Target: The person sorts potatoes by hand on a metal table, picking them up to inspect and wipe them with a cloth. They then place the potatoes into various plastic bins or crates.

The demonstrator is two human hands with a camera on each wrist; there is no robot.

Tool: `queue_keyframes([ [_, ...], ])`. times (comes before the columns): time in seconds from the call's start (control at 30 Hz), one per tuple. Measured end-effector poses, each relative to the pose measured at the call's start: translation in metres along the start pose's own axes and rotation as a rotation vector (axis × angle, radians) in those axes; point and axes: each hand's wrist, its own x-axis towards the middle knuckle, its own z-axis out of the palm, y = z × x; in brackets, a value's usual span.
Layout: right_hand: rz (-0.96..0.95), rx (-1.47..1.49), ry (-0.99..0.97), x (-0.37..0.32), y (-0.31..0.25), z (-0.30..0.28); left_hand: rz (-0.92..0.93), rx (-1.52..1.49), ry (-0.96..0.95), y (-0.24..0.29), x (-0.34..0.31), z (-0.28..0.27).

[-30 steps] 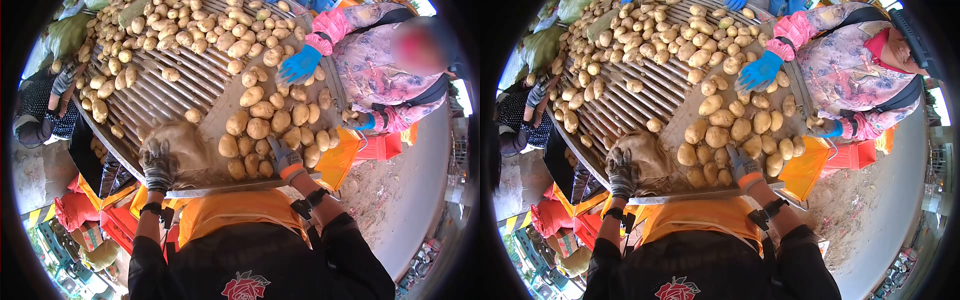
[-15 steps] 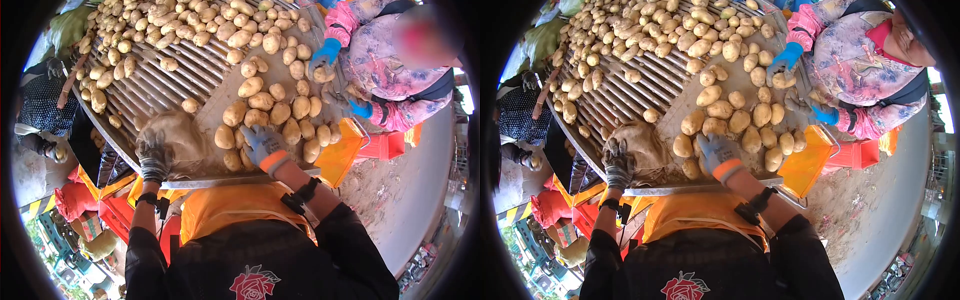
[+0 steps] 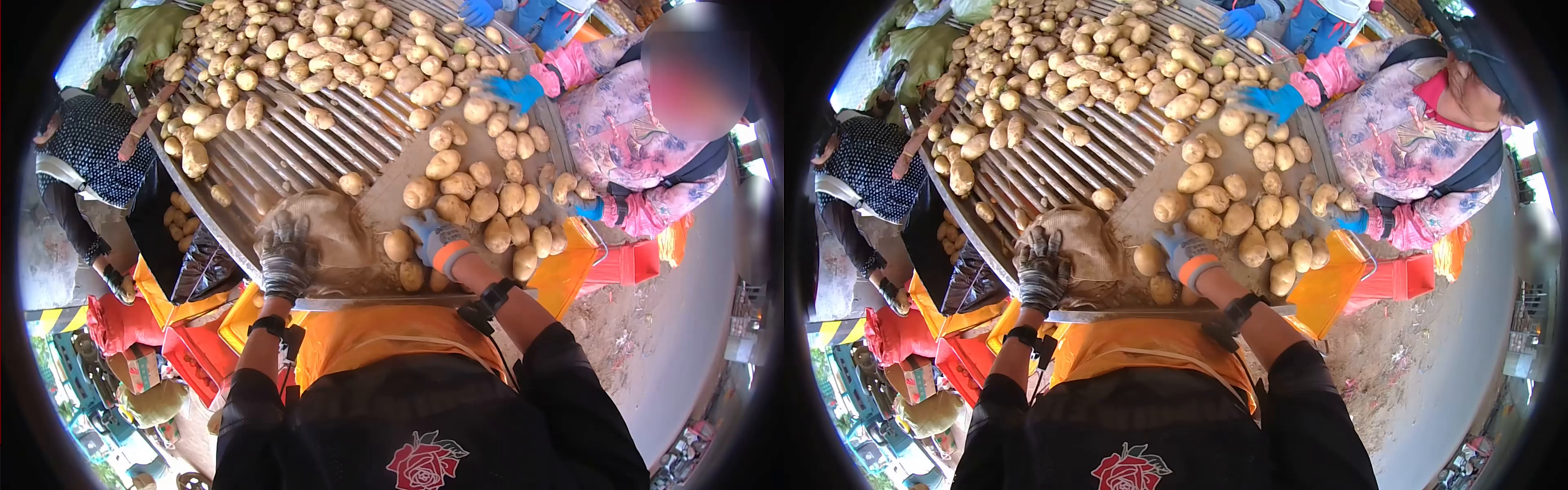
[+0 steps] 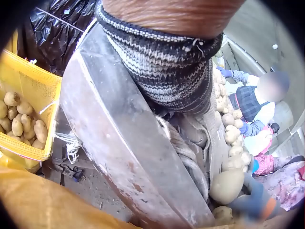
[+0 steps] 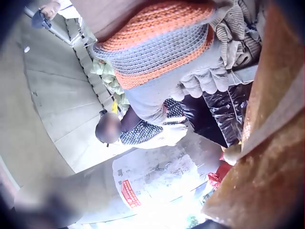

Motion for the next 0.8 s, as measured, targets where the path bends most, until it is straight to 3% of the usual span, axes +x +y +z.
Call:
queue_keyframes([
  [0.03, -0.037, 0.194, 0.064, -0.003, 0.004, -0.005, -0.012, -0.041, -0.032, 0.001, -0.001, -0.006],
  [0.07, -0.049, 0.177, 0.064, -0.009, 0.009, -0.010, -0.026, -0.091, -0.043, 0.002, -0.002, -0.011],
  [0.17, 0.081, 1.446, -0.018, -0.033, 0.010, -0.029, -0.012, -0.209, 0.113, -0.006, -0.007, -0.001],
  [0.2, 0.075, 1.431, -0.019, -0.040, -0.002, -0.036, -0.021, -0.217, 0.123, -0.009, -0.007, -0.001],
  [0.27, -0.066, 1.812, -0.014, -0.051, -0.028, -0.049, -0.061, -0.437, 0.139, -0.014, -0.010, -0.004],
  [0.3, -0.082, 1.801, -0.021, -0.046, -0.037, -0.046, -0.036, -0.486, 0.299, -0.016, -0.013, 0.003],
  [0.37, -0.283, 1.803, -0.028, -0.029, -0.062, -0.040, -0.156, -1.173, 0.325, -0.009, -0.019, 0.007],
  [0.4, -0.328, 1.782, -0.091, -0.024, -0.079, -0.045, -0.174, -1.159, 0.345, -0.007, -0.023, -0.004],
  [0.43, -0.348, 1.780, -0.118, -0.019, -0.101, -0.050, -0.214, -1.617, 0.178, -0.004, -0.030, -0.024],
  [0.5, -0.461, 1.438, -0.030, -0.012, -0.149, -0.057, -0.262, -2.513, -0.217, 0.002, -0.046, -0.068],
  [0.57, -0.610, 1.242, -0.069, -0.010, -0.198, -0.059, -0.265, -2.859, -0.400, -0.001, -0.056, -0.099],
  [0.63, -0.770, 0.827, -0.059, -0.012, -0.233, -0.069, -0.450, -2.940, -0.368, -0.026, -0.068, -0.087],
  [0.67, -0.799, 0.832, -0.088, -0.008, -0.243, -0.064, -0.413, -3.034, -0.337, -0.040, -0.076, -0.061],
  [0.7, -0.720, 1.054, -0.276, -0.006, -0.250, -0.057, -0.374, -3.127, -0.305, -0.054, -0.087, -0.038],
  [0.73, -0.618, 1.264, -0.476, -0.003, -0.259, -0.050, -0.065, -3.139, -0.458, -0.071, -0.102, -0.032],
  [0.77, -0.490, 1.433, -0.583, -0.003, -0.272, -0.051, -0.300, -2.996, -0.337, -0.077, -0.117, -0.015],
  [0.8, -0.444, 1.429, -0.550, 0.002, -0.275, -0.047, -0.296, -3.048, -0.273, -0.085, -0.129, -0.014],
])
